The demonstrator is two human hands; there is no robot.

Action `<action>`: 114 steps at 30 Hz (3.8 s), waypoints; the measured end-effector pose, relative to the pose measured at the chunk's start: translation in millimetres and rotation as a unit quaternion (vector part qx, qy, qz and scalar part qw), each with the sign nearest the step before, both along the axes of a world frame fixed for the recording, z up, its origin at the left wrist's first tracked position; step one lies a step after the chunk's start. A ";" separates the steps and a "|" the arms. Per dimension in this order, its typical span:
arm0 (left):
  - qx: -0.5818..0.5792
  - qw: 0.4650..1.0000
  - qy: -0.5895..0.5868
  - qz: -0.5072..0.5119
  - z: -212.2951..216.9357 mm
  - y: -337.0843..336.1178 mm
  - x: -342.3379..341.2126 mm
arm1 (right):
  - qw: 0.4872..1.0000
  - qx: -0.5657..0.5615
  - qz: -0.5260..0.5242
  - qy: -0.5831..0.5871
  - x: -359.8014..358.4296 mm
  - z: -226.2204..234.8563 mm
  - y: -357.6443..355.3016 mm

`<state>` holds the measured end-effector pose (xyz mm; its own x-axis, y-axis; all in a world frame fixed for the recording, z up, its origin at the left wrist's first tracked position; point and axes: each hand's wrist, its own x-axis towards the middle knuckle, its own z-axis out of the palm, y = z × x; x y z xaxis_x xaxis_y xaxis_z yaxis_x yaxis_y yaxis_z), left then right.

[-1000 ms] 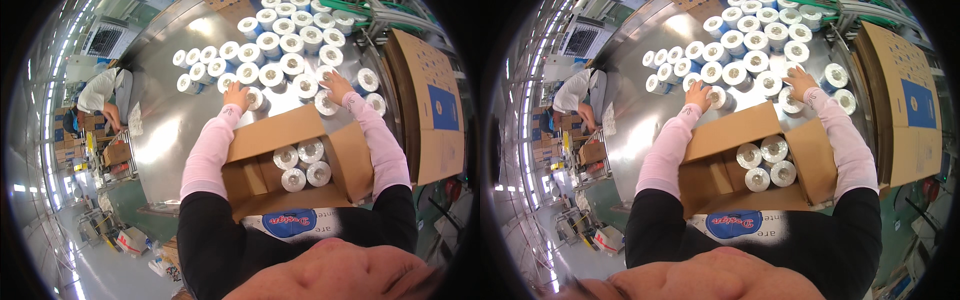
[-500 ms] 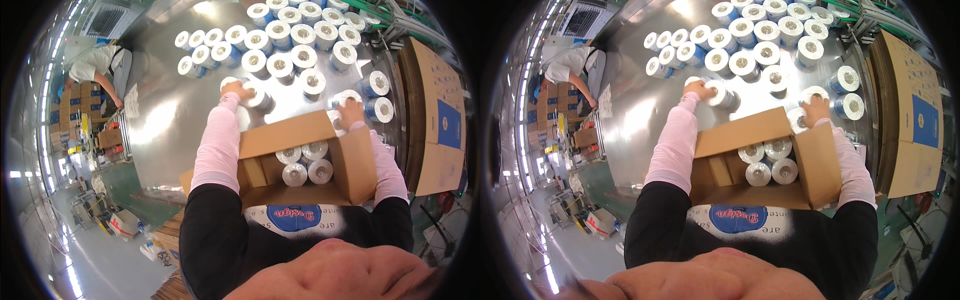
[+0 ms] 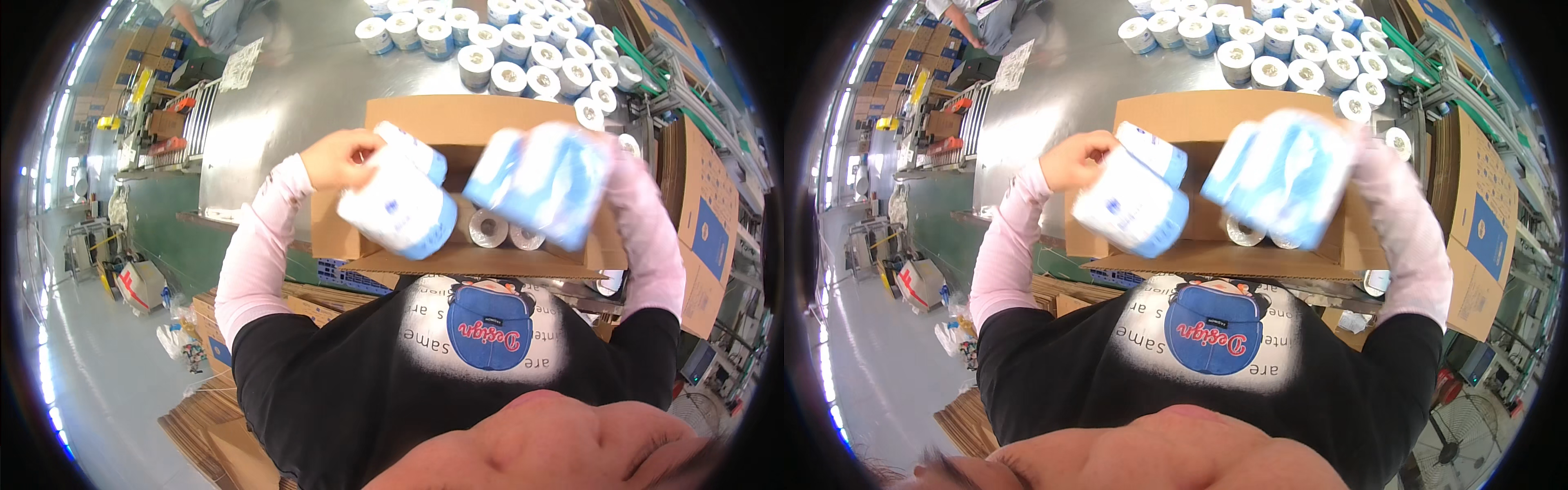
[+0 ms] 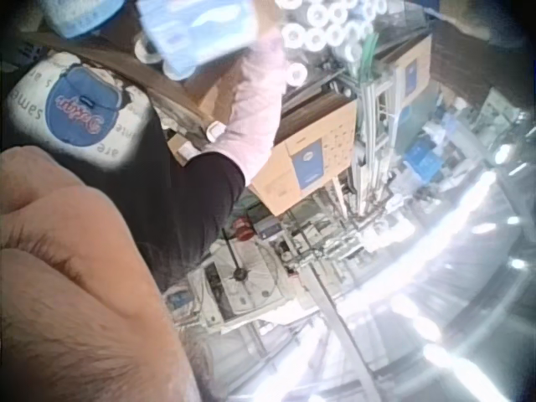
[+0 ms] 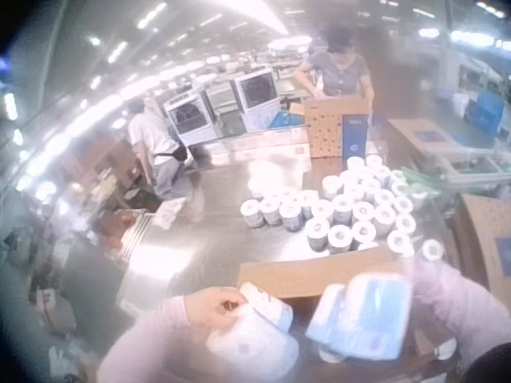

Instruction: The person assembles a cardboard box, places rolls of toilet paper into it, and then sets the filled box aside on the table.

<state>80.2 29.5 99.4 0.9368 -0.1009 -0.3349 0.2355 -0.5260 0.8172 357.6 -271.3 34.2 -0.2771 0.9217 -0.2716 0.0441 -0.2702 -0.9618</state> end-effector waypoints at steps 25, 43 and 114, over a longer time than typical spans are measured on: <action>0.389 0.920 -0.037 0.022 -134.3 -82.4 180.2 | 0.777 0.104 -0.511 -0.353 -62.3 -93.8 -85.1; 0.361 0.932 0.022 -0.021 -280.9 -185.0 406.6 | 0.643 -0.264 -0.329 -0.639 232.7 -219.5 -74.9; 0.083 0.950 0.014 0.299 -218.8 6.2 295.5 | 0.682 -0.225 -0.350 -0.601 0.2 -274.1 -169.8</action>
<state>375.7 35.7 -119.4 0.8000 0.5040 -0.3256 0.5540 -0.4119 0.7235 357.9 -441.2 -239.8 0.8613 0.4614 -0.2129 0.4361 -0.8862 -0.1565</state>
